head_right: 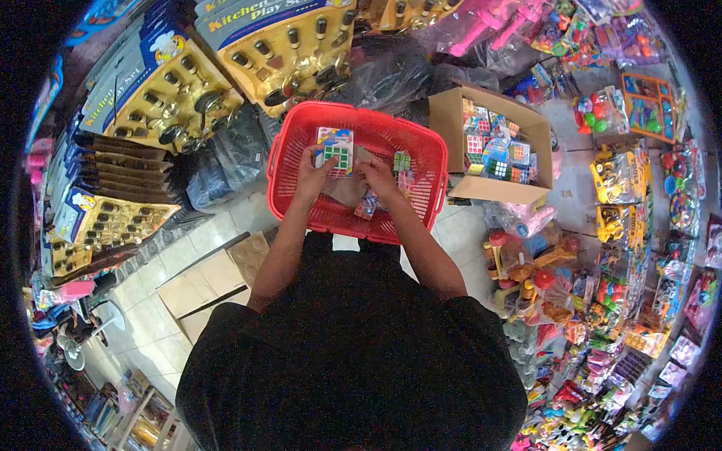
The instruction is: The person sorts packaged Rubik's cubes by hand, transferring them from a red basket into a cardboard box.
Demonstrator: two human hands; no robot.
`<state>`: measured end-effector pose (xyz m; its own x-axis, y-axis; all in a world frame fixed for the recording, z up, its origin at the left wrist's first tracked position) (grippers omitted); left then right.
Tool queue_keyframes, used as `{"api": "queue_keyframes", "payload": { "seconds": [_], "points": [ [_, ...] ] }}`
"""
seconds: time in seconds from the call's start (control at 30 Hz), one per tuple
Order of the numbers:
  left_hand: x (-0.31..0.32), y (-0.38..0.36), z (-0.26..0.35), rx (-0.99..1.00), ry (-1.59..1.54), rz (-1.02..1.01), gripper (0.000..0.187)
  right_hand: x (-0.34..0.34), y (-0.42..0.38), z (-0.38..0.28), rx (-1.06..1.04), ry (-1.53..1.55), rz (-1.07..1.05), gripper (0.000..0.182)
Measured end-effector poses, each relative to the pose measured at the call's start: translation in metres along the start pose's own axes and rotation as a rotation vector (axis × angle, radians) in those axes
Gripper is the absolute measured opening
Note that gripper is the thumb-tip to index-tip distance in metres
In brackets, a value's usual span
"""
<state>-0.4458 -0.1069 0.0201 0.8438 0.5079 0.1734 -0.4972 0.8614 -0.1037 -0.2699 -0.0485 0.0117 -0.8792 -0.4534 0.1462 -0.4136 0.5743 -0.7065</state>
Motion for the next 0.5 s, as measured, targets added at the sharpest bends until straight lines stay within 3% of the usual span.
{"api": "queue_keyframes", "payload": {
  "seconds": [0.07,0.17,0.27,0.37,0.5],
  "points": [
    [-0.007,-0.005,0.009,0.016,-0.053,-0.009,0.042,-0.010,0.020,0.022,-0.067,-0.005,0.070,0.015],
    [-0.017,-0.006,0.022,0.096,-0.057,-0.007,0.042,-0.021,0.045,0.047,-0.482,-0.843,0.301,0.040],
    [-0.033,-0.003,0.020,0.126,-0.005,-0.012,0.041,0.039,-0.025,-0.003,0.036,-1.432,0.358,0.079],
    [-0.044,0.000,0.020,0.089,-0.056,-0.009,0.039,0.049,-0.020,0.012,0.123,-1.617,0.312,0.108],
    [-0.045,-0.004,0.032,0.111,-0.021,-0.019,0.038,0.037,0.014,0.054,-0.056,-1.698,0.431,0.108]
  ]
}}
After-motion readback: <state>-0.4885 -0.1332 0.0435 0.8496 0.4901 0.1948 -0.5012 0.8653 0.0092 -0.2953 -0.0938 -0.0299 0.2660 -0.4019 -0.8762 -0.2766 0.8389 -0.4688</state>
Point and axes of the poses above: each hand's wrist, its own y-axis towards the middle knuckle, its own x-axis out of the palm, z = x × y, the point moved 4 cm from there along y, towards the middle knuckle, and after that the axes turned 10 degrees about x, right-handed, at the moved point
